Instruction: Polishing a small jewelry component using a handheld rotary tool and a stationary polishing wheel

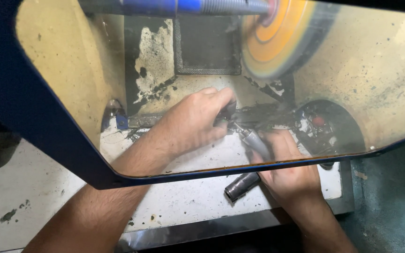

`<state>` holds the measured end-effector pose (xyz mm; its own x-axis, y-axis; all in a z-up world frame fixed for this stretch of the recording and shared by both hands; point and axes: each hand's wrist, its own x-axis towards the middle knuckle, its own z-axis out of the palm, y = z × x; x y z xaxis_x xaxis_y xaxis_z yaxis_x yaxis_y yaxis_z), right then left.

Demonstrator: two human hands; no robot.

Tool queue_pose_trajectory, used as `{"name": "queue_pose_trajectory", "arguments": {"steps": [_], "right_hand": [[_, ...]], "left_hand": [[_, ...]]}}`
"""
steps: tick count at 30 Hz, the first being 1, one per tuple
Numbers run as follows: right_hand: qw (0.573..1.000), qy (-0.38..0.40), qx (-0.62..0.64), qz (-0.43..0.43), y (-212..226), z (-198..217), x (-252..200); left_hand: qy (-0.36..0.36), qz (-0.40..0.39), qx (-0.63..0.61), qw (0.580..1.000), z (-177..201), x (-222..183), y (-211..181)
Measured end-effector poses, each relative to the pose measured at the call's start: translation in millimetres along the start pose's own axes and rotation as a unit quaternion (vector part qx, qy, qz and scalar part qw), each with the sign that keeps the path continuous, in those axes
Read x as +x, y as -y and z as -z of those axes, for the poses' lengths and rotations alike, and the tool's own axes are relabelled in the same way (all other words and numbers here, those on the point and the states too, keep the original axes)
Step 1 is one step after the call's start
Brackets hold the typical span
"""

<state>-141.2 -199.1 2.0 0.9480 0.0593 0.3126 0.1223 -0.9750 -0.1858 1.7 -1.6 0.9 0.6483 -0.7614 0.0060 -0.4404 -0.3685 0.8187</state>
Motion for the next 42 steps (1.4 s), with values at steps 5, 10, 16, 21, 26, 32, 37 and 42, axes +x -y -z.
{"name": "queue_pose_trajectory", "arguments": {"steps": [5, 10, 16, 21, 26, 32, 37, 42], "right_hand": [[0.999, -0.007, -0.033, 0.012, 1, 2, 1], [1.000, 0.002, -0.026, 0.018, -3, 3, -3], [1.000, 0.001, 0.002, -0.014, -3, 1, -4], [0.994, 0.066, 0.022, -0.085, 4, 2, -3], [0.996, 0.060, -0.006, -0.068, 4, -2, -2], [0.997, 0.040, -0.039, -0.046, -1, -6, -4], [0.998, 0.025, -0.049, -0.040, -5, -9, -6], [1.000, 0.012, -0.024, -0.007, 0, -1, -3]], "left_hand": [[-0.004, -0.002, 0.000, 1.000, 2, -1, -3], [-0.007, -0.003, -0.001, 1.000, 1, -2, -2], [-0.003, -0.003, -0.003, 1.000, 1, -2, 0], [0.001, -0.001, 0.006, 1.000, 0, -1, 2], [0.001, -0.006, -0.003, 1.000, -2, -2, 3], [0.002, -0.004, 0.015, 1.000, -2, -2, 4], [0.007, -0.001, 0.026, 1.000, -4, 1, 6], [0.004, -0.011, 0.021, 1.000, -5, 0, 10]]}}
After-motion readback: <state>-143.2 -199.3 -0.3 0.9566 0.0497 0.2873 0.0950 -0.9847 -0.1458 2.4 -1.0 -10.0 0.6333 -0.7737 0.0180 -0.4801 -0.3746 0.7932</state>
